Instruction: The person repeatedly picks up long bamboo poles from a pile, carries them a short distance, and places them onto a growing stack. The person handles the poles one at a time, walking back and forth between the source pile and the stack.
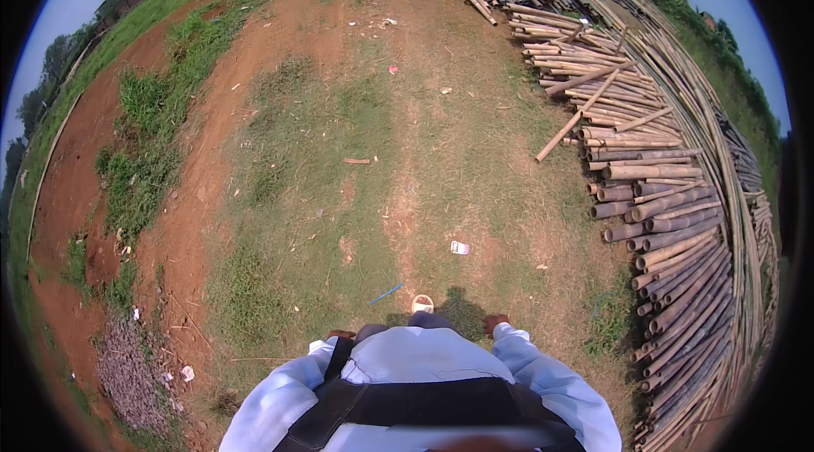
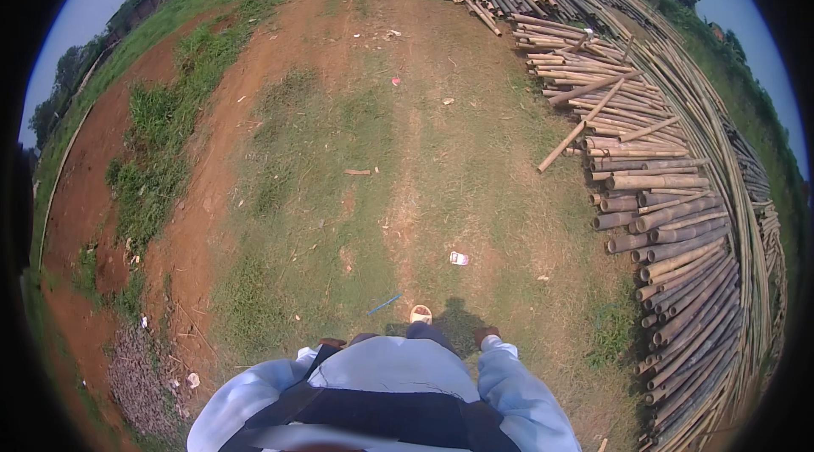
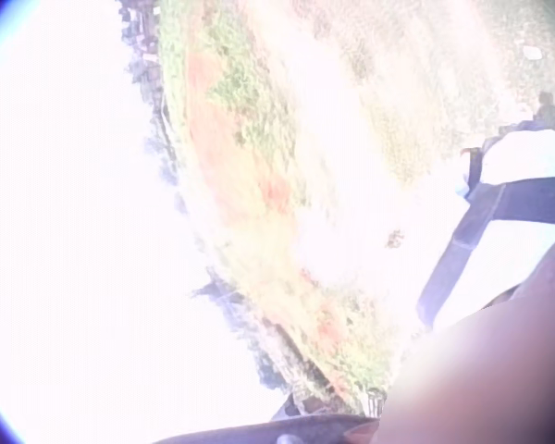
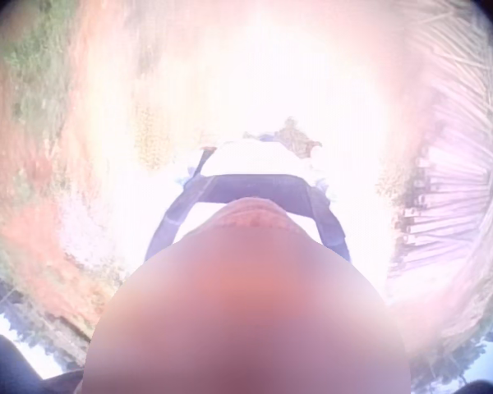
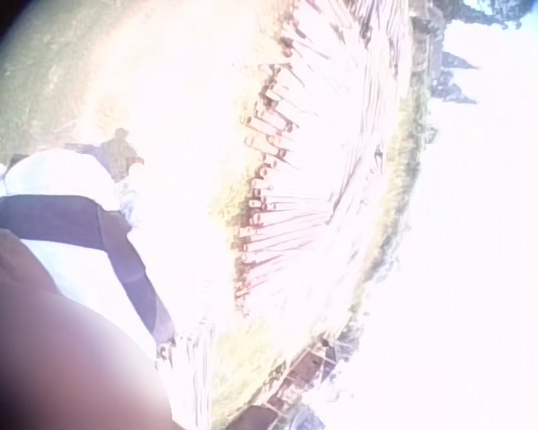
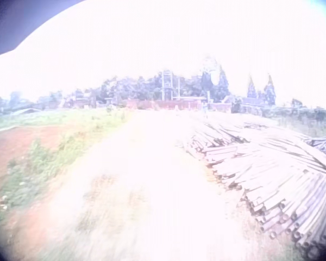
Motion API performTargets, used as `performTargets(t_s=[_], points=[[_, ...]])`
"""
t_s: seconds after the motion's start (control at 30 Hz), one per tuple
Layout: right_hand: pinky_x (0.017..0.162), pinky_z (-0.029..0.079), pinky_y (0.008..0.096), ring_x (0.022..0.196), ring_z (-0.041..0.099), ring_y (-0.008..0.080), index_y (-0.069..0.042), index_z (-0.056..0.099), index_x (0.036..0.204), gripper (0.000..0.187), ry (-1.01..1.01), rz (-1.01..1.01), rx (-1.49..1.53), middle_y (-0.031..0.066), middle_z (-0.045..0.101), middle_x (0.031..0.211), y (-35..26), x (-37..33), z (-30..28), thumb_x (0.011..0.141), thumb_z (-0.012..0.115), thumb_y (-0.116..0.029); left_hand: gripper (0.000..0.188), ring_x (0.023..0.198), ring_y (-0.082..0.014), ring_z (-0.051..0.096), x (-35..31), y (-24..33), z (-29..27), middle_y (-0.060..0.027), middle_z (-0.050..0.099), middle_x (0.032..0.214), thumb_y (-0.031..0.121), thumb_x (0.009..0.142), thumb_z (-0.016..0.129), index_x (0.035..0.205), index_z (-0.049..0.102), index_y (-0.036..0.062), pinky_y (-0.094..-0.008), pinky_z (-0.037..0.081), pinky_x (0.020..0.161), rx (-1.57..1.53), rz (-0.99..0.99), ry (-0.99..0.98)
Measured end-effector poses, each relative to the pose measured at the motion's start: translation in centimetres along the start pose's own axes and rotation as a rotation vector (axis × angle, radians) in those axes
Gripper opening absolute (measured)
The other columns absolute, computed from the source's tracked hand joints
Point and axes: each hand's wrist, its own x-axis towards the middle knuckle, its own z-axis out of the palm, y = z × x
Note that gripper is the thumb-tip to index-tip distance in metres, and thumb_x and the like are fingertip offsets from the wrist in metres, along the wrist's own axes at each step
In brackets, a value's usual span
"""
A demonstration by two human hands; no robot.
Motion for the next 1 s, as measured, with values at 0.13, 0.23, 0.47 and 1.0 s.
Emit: performTargets(t_s=[0.13,0.23,0.47,1.0], points=[[0.064,0.048,0.0298,0.068,0.059,0.0188,-0.004,0.06,0.095,0.026,0.305,-0.126,0.792,0.0128,0.062,0.082,-15.1,7.2,-17.4,0.072,0.056,-0.015,0.043,0.097,-0.0243,0.053,4.1,1.1,-4.6,-0.0091,0.057,0.104,0.034,0.075,0.049,0.115,0.049,0.0172,-0.0359,0.044,0.079,-0.781,-0.372,-0.021],[0.061,0.048,0.0284,0.067,0.06,0.0197,-0.003,0.057,0.1,0.031,0.384,-0.396,0.884,0.015,0.061,0.086,-25.4,8.9,-26.1,0.072,0.056,-0.014,0.043,0.093,-0.0246,0.054,9.0,1.1,-8.5,-0.0094,0.058,0.102,0.033,0.075,0.049,0.114,0.049,0.0151,-0.0356,0.044,0.076,-0.828,-0.41,-0.037],[0.061,0.048,0.0294,0.067,0.061,0.0183,-0.005,0.059,0.099,0.029,0.222,-0.113,0.767,0.0128,0.063,0.077,-29.8,22.0,-31.7,0.072,0.057,-0.017,0.041,0.084,-0.0253,0.056,26.3,-1.0,-21.2,-0.01,0.059,0.096,0.032,0.075,0.047,0.11,0.051,0.0104,-0.035,0.045,0.071,-0.645,-0.3,-0.085],[0.08,0.045,0.0356,0.101,0.054,0.0194,-0.022,0.046,0.119,0.049,-0.266,0.074,-0.478,0.0021,0.056,0.111,-38.9,39.4,-45.2,0.072,0.057,-0.028,0.019,0.061,-0.0195,0.039,70.3,-1.2,-68.0,-0.0034,0.037,0.067,0.032,0.073,0.04,0.079,0.043,0.0135,-0.0344,0.027,0.046,-2.132,0.26,-0.503]])
